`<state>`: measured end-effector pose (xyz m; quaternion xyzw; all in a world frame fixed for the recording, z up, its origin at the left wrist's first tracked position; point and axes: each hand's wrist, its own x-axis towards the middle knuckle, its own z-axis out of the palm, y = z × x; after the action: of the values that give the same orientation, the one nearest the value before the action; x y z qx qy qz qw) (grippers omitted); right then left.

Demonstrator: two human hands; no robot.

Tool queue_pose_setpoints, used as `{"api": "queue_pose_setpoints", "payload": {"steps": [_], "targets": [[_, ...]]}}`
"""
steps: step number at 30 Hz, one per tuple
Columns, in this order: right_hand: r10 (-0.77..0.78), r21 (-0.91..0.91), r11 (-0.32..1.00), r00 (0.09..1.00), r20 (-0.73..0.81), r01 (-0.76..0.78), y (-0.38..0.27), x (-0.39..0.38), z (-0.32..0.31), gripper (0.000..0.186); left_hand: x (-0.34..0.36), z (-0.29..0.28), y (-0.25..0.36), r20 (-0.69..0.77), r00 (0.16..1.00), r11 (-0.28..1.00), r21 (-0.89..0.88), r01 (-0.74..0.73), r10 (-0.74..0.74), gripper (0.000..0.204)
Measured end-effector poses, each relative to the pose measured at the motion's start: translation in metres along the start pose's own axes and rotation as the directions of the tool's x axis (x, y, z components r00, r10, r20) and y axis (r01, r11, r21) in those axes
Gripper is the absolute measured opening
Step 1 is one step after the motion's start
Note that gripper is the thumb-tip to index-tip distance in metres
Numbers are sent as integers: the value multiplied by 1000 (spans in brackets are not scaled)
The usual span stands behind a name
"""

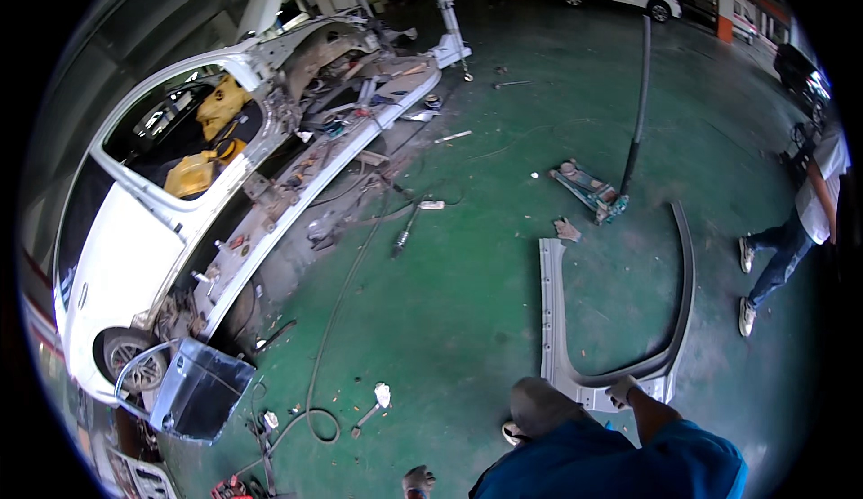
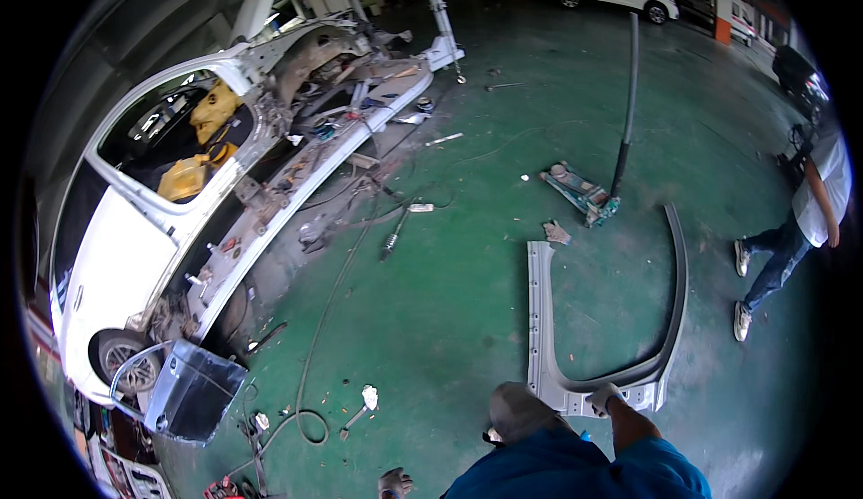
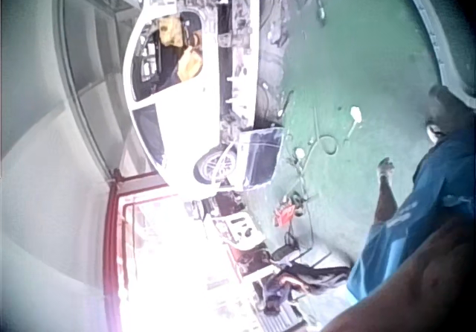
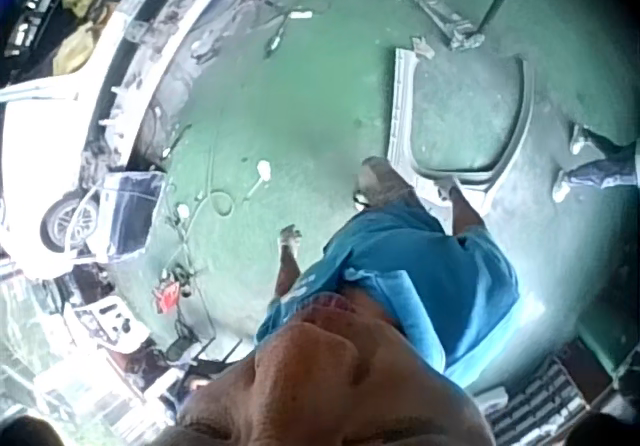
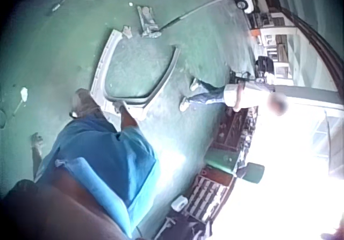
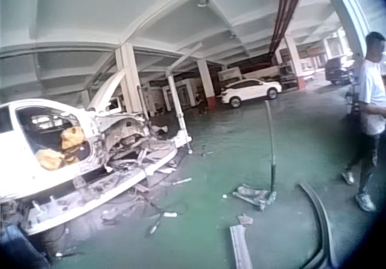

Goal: The person picks up a car bumper and uses an angle grinder to cut and smooth its edges. They then lift the modified bumper and fit it onto the front of a white car to check alignment.

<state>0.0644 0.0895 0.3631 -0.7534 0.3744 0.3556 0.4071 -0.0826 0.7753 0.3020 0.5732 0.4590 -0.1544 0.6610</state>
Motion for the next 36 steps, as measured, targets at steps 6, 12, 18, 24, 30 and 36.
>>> {"api": "queue_pose_setpoints", "payload": {"steps": [6, 12, 18, 24, 30, 36], "targets": [[12, -41, 999, 999, 36, -10, -87, 30, 31, 30, 54, 85, 29, 128, 952, 959, 84, 270, -279, 30], [-28, -84, 995, 984, 177, 44, -246, 85, 72, 35, 111, 122, 165, -1, 948, 946, 63, 317, -318, 26], [39, -35, 999, 996, 84, -36, -364, 188, 23, 34, 202, 150, 314, 105, 943, 949, 49, 312, -316, 29], [-103, -182, 977, 993, 51, 111, -553, 254, -50, 30, 287, 172, 373, 22, 985, 985, -9, 170, -170, 21], [-160, 24, 987, 970, 183, 158, -726, 329, -28, 29, 341, 239, 450, 4, 962, 953, 139, 270, -273, 20], [-47, 157, 988, 965, 259, 6, -891, 287, 1, 23, 440, 265, 576, 32, 976, 882, 436, 179, -214, 18]]}}
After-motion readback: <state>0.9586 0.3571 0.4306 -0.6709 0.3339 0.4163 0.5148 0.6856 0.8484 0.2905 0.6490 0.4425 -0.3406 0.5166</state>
